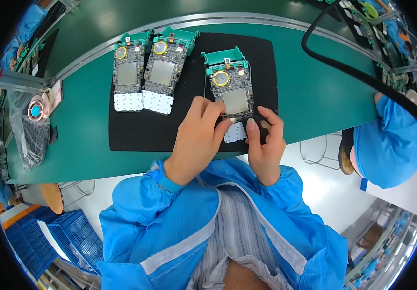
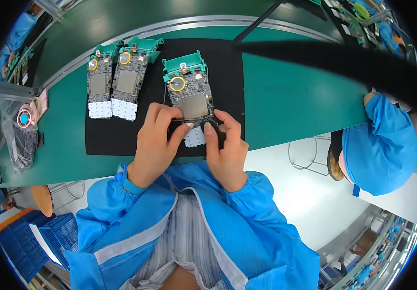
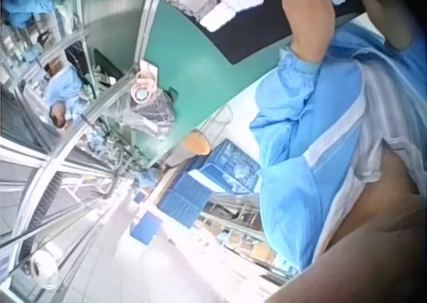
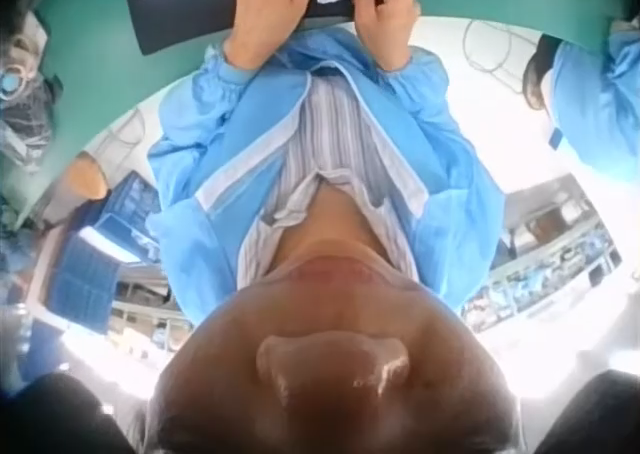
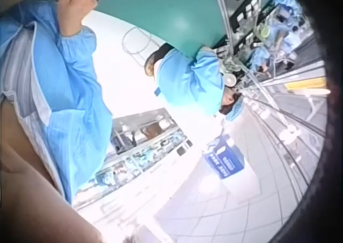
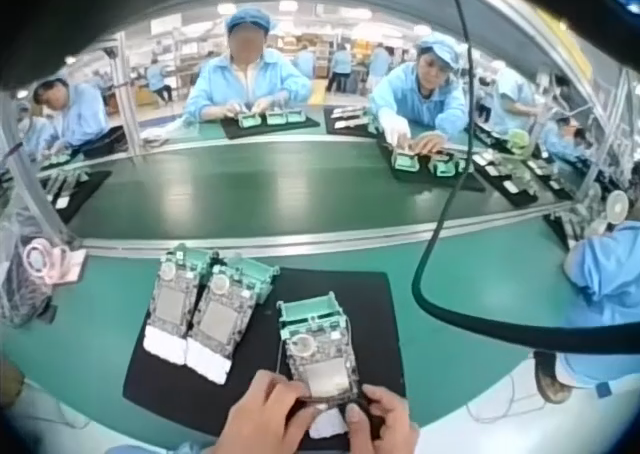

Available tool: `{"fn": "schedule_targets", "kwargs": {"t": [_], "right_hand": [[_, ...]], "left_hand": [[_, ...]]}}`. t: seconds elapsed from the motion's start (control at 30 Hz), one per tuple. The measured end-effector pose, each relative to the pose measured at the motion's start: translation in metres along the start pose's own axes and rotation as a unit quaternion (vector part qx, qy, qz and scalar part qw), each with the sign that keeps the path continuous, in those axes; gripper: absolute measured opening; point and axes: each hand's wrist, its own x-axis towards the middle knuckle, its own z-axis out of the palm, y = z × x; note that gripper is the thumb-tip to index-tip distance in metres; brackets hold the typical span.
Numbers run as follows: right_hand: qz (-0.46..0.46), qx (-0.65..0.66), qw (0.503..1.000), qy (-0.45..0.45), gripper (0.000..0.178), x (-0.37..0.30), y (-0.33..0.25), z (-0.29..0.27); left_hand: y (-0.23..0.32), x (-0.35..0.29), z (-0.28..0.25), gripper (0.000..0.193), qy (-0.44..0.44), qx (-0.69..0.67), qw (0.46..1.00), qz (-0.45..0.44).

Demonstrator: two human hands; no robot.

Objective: The person assembles electronic components, housings, and batteries onto printed circuit boards by hand.

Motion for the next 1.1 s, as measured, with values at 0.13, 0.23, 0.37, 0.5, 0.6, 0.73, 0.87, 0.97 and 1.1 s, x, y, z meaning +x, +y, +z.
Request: {"fn": "schedule_targets", "kwargs": {"t": [0.13, 0.23, 0.37, 0.5, 0.6, 0.73, 0.87, 0.97, 1.1], "right_hand": [[-0.005, -0.006, 1.000, -0.014, 0.025, 0.009, 0.004, 0.001], [0.042, 0.003, 0.999, -0.022, 0.022, 0.019, 0.000, 0.003], [0.011, -0.021, 0.999, -0.041, 0.022, 0.025, 0.007, 0.007], [-0.024, -0.072, 0.997, -0.024, 0.020, 0.027, -0.007, 0.008], [-0.053, -0.091, 0.994, -0.014, 0.019, 0.033, -0.011, 0.011], [-0.090, -0.080, 0.990, -0.077, 0.028, 0.019, -0.012, -0.012], [-0.147, -0.139, 0.973, -0.115, 0.040, 0.027, -0.049, -0.028], [-0.097, -0.146, 0.974, -0.145, 0.037, 0.019, -0.052, -0.051], [-0.091, -0.093, 0.977, -0.170, 0.034, 0.027, -0.054, -0.073]], "left_hand": [[-0.003, 0.003, 0.011, 0.015, 0.002, -0.025, 0.999, -0.040], [-0.003, 0.010, 0.017, 0.013, 0.002, -0.032, 0.998, -0.059], [-0.008, 0.017, 0.020, 0.013, 0.001, -0.040, 0.998, -0.057], [-0.007, 0.014, 0.017, 0.014, -0.001, -0.043, 0.998, -0.056], [-0.009, 0.019, 0.012, 0.015, 0.010, -0.024, 1.000, -0.014], [-0.003, 0.012, -0.003, 0.019, 0.011, -0.123, 0.992, -0.023], [0.026, 0.009, -0.027, 0.034, -0.091, -0.212, 0.973, 0.029], [0.042, 0.021, -0.037, 0.055, 0.013, 0.066, 0.989, 0.132], [0.028, 0.046, -0.037, 0.067, -0.100, 0.113, 0.982, 0.116]]}}
